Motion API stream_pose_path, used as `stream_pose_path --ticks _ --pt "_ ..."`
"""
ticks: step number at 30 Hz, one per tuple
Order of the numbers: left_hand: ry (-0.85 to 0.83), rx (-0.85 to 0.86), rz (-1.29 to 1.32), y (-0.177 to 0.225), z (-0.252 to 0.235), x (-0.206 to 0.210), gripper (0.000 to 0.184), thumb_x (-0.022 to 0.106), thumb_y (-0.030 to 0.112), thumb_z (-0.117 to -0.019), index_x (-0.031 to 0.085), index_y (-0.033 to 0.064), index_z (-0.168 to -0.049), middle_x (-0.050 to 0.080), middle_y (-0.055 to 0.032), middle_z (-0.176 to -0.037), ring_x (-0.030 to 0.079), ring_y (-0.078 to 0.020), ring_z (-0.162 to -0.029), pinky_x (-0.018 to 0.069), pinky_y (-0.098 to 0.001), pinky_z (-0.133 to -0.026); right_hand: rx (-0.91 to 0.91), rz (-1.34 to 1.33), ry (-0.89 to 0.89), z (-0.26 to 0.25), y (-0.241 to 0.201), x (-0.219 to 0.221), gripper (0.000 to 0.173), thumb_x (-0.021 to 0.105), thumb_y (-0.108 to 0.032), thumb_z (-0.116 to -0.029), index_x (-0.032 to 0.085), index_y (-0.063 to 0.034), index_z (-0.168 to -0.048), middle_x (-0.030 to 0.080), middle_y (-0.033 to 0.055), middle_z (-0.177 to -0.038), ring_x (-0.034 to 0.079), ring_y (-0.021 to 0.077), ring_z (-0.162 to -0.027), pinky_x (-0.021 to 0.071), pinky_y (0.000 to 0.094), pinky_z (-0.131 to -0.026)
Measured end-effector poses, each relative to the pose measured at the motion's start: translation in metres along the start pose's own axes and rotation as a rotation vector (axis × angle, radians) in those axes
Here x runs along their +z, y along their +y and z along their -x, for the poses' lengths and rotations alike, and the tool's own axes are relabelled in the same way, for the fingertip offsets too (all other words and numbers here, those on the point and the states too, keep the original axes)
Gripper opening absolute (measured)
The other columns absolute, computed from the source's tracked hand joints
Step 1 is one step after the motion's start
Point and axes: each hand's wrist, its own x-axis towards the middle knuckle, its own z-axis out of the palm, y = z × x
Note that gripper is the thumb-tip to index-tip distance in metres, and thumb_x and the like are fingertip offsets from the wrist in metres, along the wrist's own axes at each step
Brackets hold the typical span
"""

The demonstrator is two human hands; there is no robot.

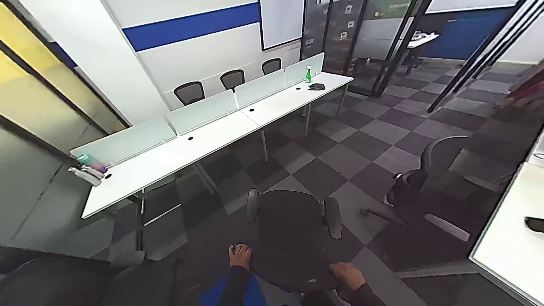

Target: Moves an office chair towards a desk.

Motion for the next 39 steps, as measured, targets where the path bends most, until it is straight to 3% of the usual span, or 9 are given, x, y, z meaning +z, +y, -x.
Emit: stream_pose_path --ticks 3,5,11,19,24,27,32,35,39 --pt "0.078 0.041 0.007 0.008 -0.006 0.006 0.047 0.074 0.01 -0.0805 0.074 0.0239 -0.125 0.067 -0.0003 -0.136 0.049 -0.0279 -0.142 0.0217 -0.0662 -0.121 -0.133 -0.02 0.317 0.004 0.022 0.017 0.042 0.091 -0.022 -0.0549 0.076 -0.0116 -0.093 0.076 0.0074 -0.091 0.074 0.0285 -0.089 0.0606 0.0513 -0.077" --pt "0.126 0.062 0.024 0.012 -0.01 0.01 0.047 0.075 0.007 -0.0771 0.075 0.0231 -0.121 0.07 -0.0017 -0.131 0.052 -0.0296 -0.139 0.024 -0.0673 -0.12 -0.195 -0.048 0.373 0.004 0.033 0.016 0.038 0.09 -0.018 -0.0566 0.075 -0.0094 -0.09 0.075 0.0089 -0.09 0.074 0.0297 -0.087 0.0609 0.051 -0.075" --pt "0.125 0.1 0.083 0.027 -0.013 -0.009 0.036 0.073 0.008 -0.0824 0.077 0.0159 -0.118 0.072 -0.0093 -0.126 0.056 -0.0378 -0.133 0.027 -0.0737 -0.114 -0.369 -0.212 0.353 -0.011 0.063 0.007 0.01 0.069 -0.003 -0.0878 0.074 -0.0009 -0.096 0.075 0.0171 -0.091 0.074 0.0373 -0.085 0.0607 0.0533 -0.072" --pt "0.075 0.075 0.053 0.059 -0.055 -0.034 0.038 0.073 0.013 -0.0824 0.076 0.0172 -0.12 0.072 -0.0093 -0.127 0.056 -0.0393 -0.133 0.0302 -0.0731 -0.113 -0.441 -0.188 0.454 -0.053 0.111 -0.012 0.006 0.068 -0.005 -0.0908 0.074 -0.0053 -0.092 0.075 0.0122 -0.089 0.074 0.0319 -0.083 0.0609 0.0478 -0.068" --pt "0.066 0.08 0.007 0.08 -0.104 -0.051 0.04 0.074 0.017 -0.0823 0.075 0.0181 -0.122 0.07 -0.0091 -0.13 0.054 -0.039 -0.135 0.0312 -0.0715 -0.113 -0.432 -0.174 0.412 -0.089 0.143 -0.031 0.008 0.07 -0.001 -0.0872 0.074 -0.0041 -0.094 0.075 0.0133 -0.092 0.074 0.0332 -0.087 0.0603 0.0491 -0.07" --pt "0.064 0.077 0.009 0.088 -0.143 -0.062 0.037 0.073 0.018 -0.0842 0.076 0.0179 -0.121 0.07 -0.0089 -0.131 0.053 -0.0379 -0.137 0.028 -0.0707 -0.116 -0.435 -0.103 0.528 -0.119 0.159 -0.034 0.021 0.079 -0.015 -0.0685 0.071 -0.011 -0.087 0.073 0.0065 -0.085 0.073 0.0267 -0.081 0.0582 0.0445 -0.065" --pt "0.116 0.121 -0.018 0.094 -0.227 -0.084 0.042 0.079 0.016 -0.0789 0.076 0.0212 -0.121 0.07 -0.0088 -0.13 0.054 -0.0378 -0.136 0.0282 -0.0704 -0.116 -0.335 -0.056 0.579 -0.171 0.18 -0.058 0.037 0.088 -0.018 -0.0548 0.071 -0.0117 -0.087 0.073 0.005 -0.085 0.073 0.0254 -0.082 0.0599 0.0446 -0.065" --pt "0.093 0.126 -0.046 0.084 -0.271 -0.091 0.042 0.077 0.014 -0.0797 0.076 0.0232 -0.121 0.069 -0.0075 -0.131 0.052 -0.036 -0.137 0.0271 -0.0686 -0.117 -0.341 -0.008 0.648 -0.205 0.182 -0.063 0.034 0.085 -0.024 -0.0552 0.07 -0.0138 -0.084 0.071 0.0023 -0.082 0.072 0.022 -0.079 0.0595 0.0412 -0.063" --pt "0.137 0.166 -0.069 0.082 -0.343 -0.11 0.047 0.081 0.016 -0.0739 0.076 0.0249 -0.12 0.07 -0.0052 -0.129 0.054 -0.034 -0.135 0.0296 -0.0681 -0.116 -0.246 -0.003 0.689 -0.256 0.189 -0.076 0.035 0.085 -0.017 -0.0504 0.07 -0.0128 -0.081 0.072 0.0027 -0.082 0.072 0.0226 -0.079 0.0599 0.0424 -0.065"
